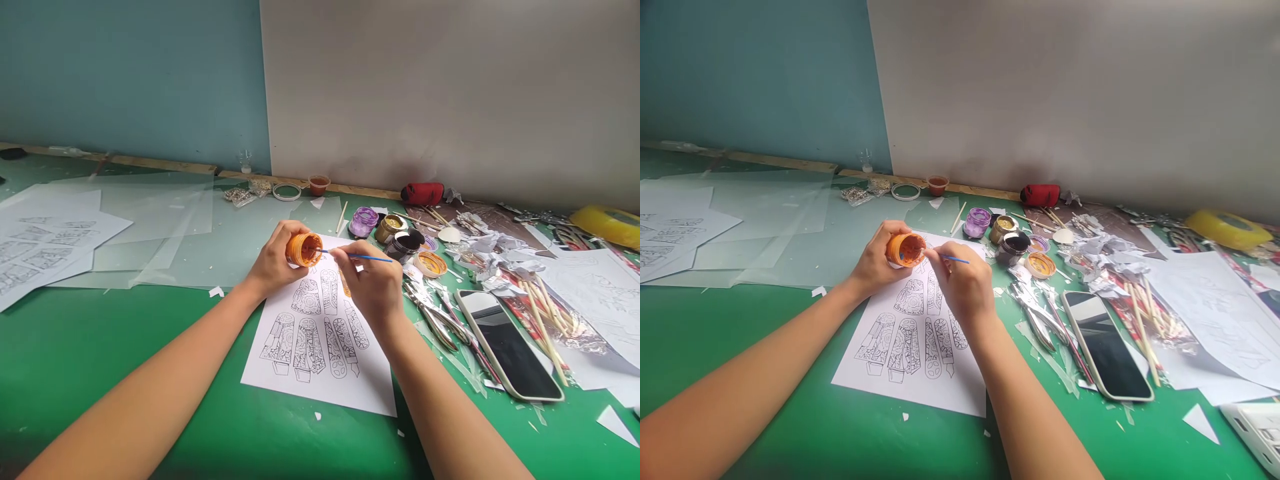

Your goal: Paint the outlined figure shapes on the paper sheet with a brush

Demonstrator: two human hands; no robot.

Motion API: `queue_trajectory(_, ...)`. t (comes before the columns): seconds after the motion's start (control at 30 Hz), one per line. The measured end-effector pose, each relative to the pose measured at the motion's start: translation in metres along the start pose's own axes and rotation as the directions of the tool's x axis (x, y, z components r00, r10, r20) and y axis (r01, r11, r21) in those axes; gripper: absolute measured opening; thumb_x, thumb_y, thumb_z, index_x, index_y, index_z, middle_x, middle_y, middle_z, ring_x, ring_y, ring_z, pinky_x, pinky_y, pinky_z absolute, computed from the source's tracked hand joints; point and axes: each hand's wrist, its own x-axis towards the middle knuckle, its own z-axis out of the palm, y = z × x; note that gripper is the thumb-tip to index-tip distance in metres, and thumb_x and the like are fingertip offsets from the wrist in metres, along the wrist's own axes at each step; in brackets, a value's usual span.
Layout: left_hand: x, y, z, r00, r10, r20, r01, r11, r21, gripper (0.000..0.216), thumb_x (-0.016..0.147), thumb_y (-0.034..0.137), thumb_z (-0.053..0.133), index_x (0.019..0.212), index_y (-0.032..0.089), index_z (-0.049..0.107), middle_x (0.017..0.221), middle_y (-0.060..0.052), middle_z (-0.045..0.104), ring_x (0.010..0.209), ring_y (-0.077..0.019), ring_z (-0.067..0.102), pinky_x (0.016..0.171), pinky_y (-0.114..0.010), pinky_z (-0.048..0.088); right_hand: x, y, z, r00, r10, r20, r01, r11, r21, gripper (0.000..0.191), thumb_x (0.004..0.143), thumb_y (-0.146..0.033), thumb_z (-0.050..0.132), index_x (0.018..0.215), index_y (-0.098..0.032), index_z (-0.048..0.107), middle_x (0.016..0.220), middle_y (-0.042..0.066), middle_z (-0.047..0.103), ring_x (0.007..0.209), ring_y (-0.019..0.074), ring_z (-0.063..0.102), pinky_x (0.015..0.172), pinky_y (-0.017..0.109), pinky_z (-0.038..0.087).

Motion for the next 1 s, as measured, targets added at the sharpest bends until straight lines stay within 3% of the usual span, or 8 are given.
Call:
queue_trajectory(0.13,0.0002,-0.0011,0.0003,0.999,0.032,-0.008,-0.032,0.999,-0.011,0.056,0.065,0.008,0.069,0.113,0.028,0.049,0.111,-0.002,0.058,0.099,-0.0190,0.062,0.086,-0.035,0.054,0.0006,-0.0006,0.0005,1.000,-0.017,0.004,0.016,1.000,0.027,0.023,0.097,-0.030,0.057,0.079,-0.021,0.066,0.073,0.004,0.074,0.063,0.0148,0.068,0.059,0.026,0.052)
queue_trajectory(0.27,-0.0007,-0.0033,0.0008,0.999,0.040,-0.018,-0.040,0.999,-0.015,0.055,0.066,0.008,0.071,0.114,0.027,0.049,0.111,-0.002,0.059,0.098,-0.0182,0.062,0.085,-0.033,0.054,0.0005,0.0012,0.0010,0.996,-0.007,0.091,0.003,0.999,0.048,0.018,0.097,-0.025,0.055,0.086,-0.020,0.069,0.084,0.006,0.077,0.075,0.0165,0.072,0.068,0.029,0.056)
queue_trajectory(0.37,-0.0013,-0.0037,0.0011,0.999,0.039,-0.011,-0.040,0.999,-0.015,0.055,0.066,0.008,0.070,0.113,0.027,0.050,0.111,-0.002,0.059,0.098,-0.0180,0.062,0.083,-0.032,0.054,0.0007,0.0017,-0.0007,0.988,-0.074,0.135,0.069,0.997,0.042,0.019,0.098,-0.021,0.053,0.090,-0.019,0.070,0.088,0.007,0.077,0.080,0.0175,0.072,0.073,0.032,0.058)
queue_trajectory(0.57,-0.0012,-0.0018,0.0011,0.999,0.047,-0.002,-0.047,0.999,0.006,0.055,0.065,0.005,0.067,0.113,0.027,0.050,0.110,-0.002,0.058,0.099,-0.0182,0.062,0.083,-0.033,0.054,0.0028,0.0024,-0.0079,0.957,-0.188,0.219,0.193,0.981,0.000,0.021,0.099,-0.019,0.052,0.089,-0.018,0.070,0.080,0.006,0.075,0.071,0.0166,0.068,0.064,0.030,0.055)
queue_trajectory(0.87,-0.0019,-0.0018,0.0008,0.999,0.035,0.042,-0.035,0.999,-0.007,0.057,0.066,0.006,0.068,0.116,0.027,0.049,0.114,-0.003,0.058,0.101,-0.0188,0.061,0.083,-0.033,0.054,0.0017,0.0049,-0.0054,0.990,-0.119,0.074,0.123,0.991,-0.058,0.023,0.095,-0.025,0.060,0.074,-0.019,0.066,0.067,0.003,0.072,0.060,0.0145,0.065,0.057,0.028,0.051)
queue_trajectory(1.0,-0.0020,-0.0023,0.0008,0.999,0.031,0.043,-0.031,1.000,0.000,0.057,0.065,0.007,0.068,0.115,0.027,0.049,0.113,-0.003,0.058,0.100,-0.0188,0.062,0.084,-0.034,0.054,0.0024,0.0016,-0.0037,0.985,-0.165,0.041,0.167,0.984,-0.058,0.022,0.096,-0.021,0.058,0.076,-0.018,0.065,0.070,0.005,0.073,0.062,0.0146,0.065,0.060,0.027,0.051)
